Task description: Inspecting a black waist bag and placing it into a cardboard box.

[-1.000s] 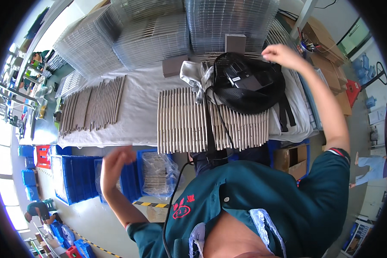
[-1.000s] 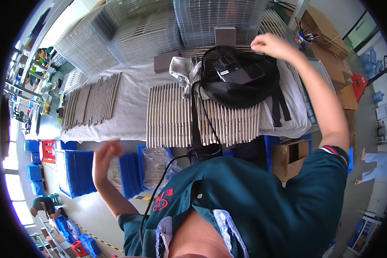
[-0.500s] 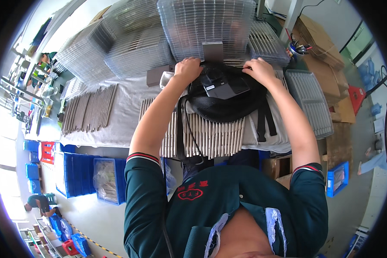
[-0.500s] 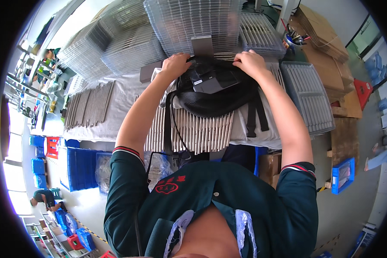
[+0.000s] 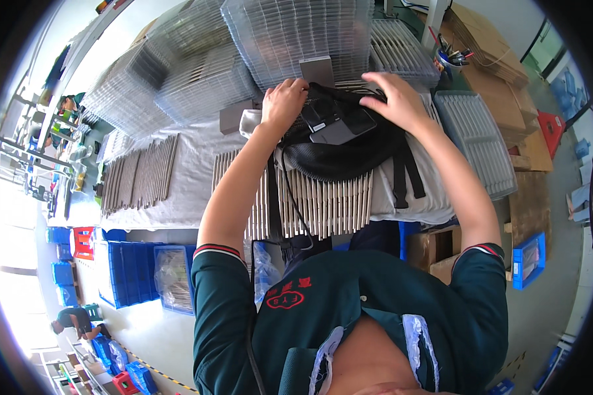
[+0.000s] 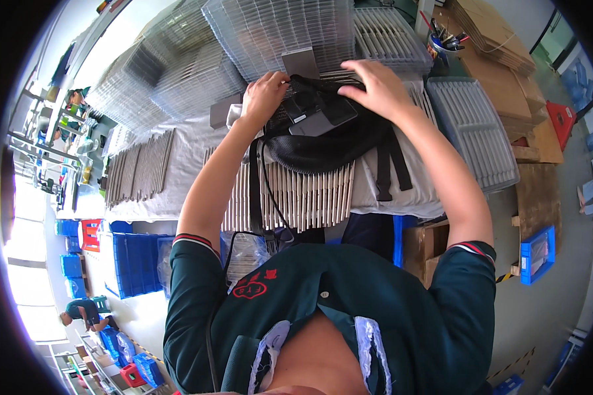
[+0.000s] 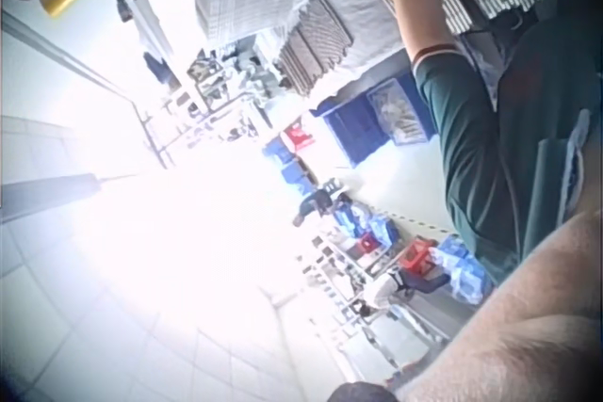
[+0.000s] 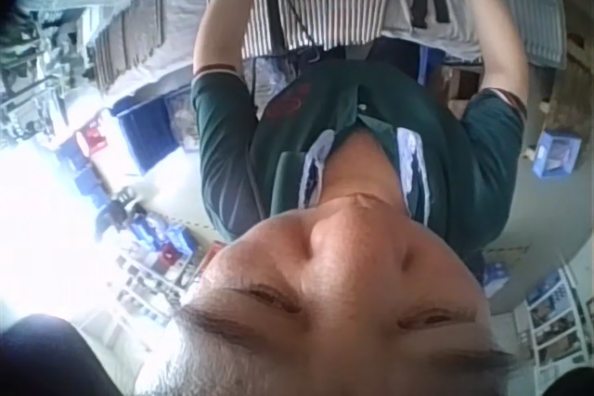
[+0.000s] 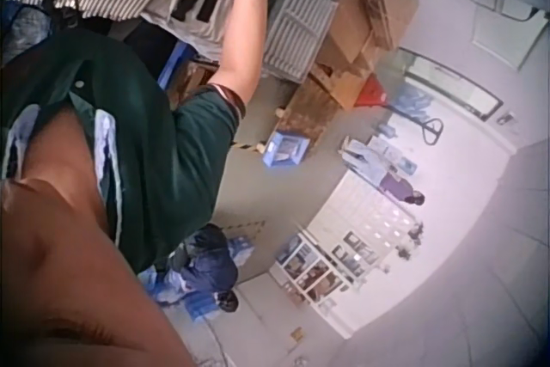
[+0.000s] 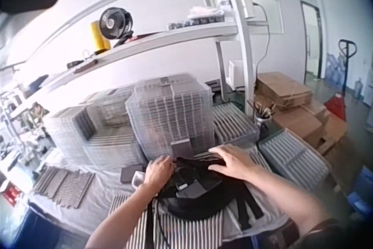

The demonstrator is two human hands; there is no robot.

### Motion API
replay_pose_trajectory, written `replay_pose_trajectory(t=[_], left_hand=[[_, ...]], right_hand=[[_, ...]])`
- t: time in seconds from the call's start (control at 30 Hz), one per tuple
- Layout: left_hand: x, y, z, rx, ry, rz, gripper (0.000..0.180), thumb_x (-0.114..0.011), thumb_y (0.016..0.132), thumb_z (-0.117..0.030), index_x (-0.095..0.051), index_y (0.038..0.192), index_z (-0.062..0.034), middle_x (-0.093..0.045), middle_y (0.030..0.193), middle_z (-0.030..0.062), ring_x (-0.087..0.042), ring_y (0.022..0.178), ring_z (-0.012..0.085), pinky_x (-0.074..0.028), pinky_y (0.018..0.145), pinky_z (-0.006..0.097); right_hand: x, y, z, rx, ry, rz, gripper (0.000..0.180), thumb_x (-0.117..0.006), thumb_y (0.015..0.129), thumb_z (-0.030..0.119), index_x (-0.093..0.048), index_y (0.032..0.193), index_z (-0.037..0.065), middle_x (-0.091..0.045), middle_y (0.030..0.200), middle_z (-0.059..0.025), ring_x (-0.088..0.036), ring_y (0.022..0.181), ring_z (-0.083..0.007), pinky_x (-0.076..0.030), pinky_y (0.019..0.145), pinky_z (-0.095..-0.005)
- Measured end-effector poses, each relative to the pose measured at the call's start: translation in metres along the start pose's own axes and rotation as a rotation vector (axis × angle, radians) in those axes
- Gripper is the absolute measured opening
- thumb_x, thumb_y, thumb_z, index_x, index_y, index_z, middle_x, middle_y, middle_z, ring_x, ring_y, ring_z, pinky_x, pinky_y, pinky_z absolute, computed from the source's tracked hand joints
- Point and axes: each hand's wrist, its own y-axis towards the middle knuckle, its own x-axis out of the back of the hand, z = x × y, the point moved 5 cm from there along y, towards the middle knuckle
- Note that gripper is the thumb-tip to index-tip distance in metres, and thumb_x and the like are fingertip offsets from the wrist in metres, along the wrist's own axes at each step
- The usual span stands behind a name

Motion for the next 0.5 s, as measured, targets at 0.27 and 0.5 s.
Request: replay_pose_trajectory(t=[0.27, 0.5], left_hand=[[-0.002, -0.007, -0.023, -0.076, 0.079, 0.298, 0.044, -0.056, 0.077, -0.039, -0.052, 0.113, -0.0137, -0.048, 0.115, 0.008, -0.047, 0.105, 0.0266, -0.037, 0.087, 0.043], [-0.008, 0.002, -0.008, 0.004, -0.014, 0.276, 0.037, -0.054, 0.079, -0.035, -0.054, 0.111, -0.0147, -0.049, 0.114, 0.008, -0.046, 0.107, 0.0261, -0.036, 0.089, 0.042]], right_hand=[[-0.014, -0.02, 0.036, 0.089, 0.059, 0.447, 0.059, -0.066, 0.068, 0.036, -0.049, 0.114, 0.002, -0.05, 0.115, -0.0105, -0.045, 0.109, -0.0254, -0.035, 0.092, -0.0357], [-0.012, -0.02, 0.04, 0.03, 0.109, 0.479, 0.051, -0.066, 0.07, 0.028, -0.05, 0.113, 0.005, -0.05, 0.115, -0.0093, -0.048, 0.105, -0.026, -0.037, 0.09, -0.0346]])
